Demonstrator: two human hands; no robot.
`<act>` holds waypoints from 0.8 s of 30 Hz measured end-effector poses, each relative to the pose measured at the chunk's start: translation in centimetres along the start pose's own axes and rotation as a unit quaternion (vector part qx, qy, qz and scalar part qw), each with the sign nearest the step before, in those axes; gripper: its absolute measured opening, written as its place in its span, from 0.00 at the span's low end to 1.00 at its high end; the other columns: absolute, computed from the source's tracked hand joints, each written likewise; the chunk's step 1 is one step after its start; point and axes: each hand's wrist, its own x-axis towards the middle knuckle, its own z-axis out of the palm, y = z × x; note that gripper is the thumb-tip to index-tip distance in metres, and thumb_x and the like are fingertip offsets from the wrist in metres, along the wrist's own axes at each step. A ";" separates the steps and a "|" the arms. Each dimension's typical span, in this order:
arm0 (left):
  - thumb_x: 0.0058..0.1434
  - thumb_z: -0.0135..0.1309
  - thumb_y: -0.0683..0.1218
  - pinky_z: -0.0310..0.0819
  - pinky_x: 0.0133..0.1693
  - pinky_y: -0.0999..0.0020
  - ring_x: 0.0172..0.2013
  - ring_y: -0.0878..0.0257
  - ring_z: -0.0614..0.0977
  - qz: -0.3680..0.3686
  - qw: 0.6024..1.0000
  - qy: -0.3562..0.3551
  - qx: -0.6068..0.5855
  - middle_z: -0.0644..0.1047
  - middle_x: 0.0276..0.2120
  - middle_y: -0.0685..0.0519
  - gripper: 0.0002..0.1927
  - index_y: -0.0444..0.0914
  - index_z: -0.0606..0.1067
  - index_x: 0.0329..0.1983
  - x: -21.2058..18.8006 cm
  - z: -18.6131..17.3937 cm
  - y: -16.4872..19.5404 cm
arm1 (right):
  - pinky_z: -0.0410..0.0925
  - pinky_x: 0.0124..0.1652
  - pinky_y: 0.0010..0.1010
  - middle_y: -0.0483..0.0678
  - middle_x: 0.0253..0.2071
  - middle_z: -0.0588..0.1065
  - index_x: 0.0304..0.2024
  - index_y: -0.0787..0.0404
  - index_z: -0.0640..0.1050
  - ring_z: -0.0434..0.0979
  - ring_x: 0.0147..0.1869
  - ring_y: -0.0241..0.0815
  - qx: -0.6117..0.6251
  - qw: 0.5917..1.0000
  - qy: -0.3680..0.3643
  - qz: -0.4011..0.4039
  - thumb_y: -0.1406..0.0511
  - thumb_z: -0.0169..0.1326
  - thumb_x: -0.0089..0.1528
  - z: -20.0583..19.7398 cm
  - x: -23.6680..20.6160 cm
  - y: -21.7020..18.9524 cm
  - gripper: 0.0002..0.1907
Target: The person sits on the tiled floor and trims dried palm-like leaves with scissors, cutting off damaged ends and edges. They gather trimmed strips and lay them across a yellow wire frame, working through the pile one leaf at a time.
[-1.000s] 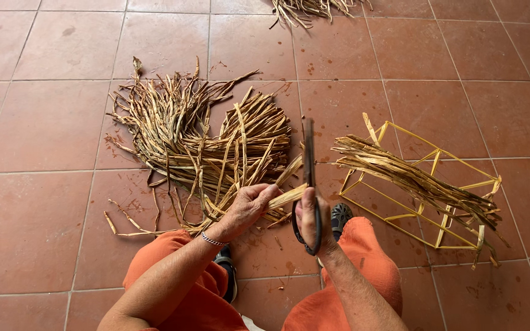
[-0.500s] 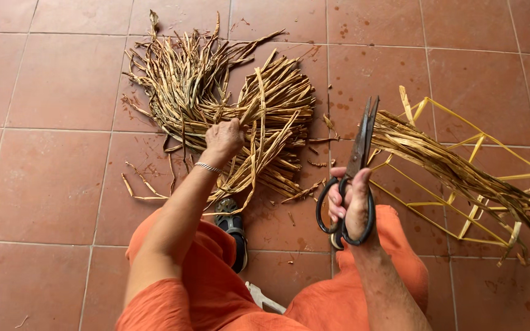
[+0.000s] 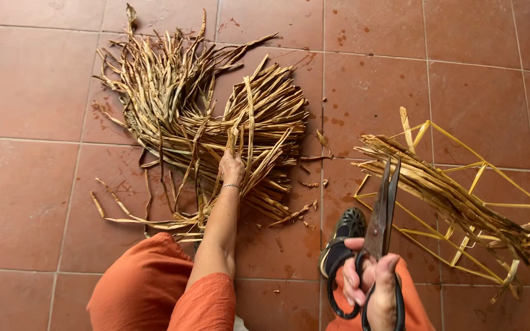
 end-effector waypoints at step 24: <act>0.65 0.60 0.43 0.58 0.22 0.79 0.21 0.77 0.67 0.155 0.830 -0.235 -0.482 0.71 0.22 0.64 0.07 0.34 0.80 0.42 -20.5 -11.4 10.5 | 0.64 0.29 0.19 0.40 0.30 0.70 0.63 0.64 0.70 0.65 0.28 0.26 -0.300 0.946 -0.077 -0.098 0.38 0.35 0.66 3.1 4.6 2.7 0.41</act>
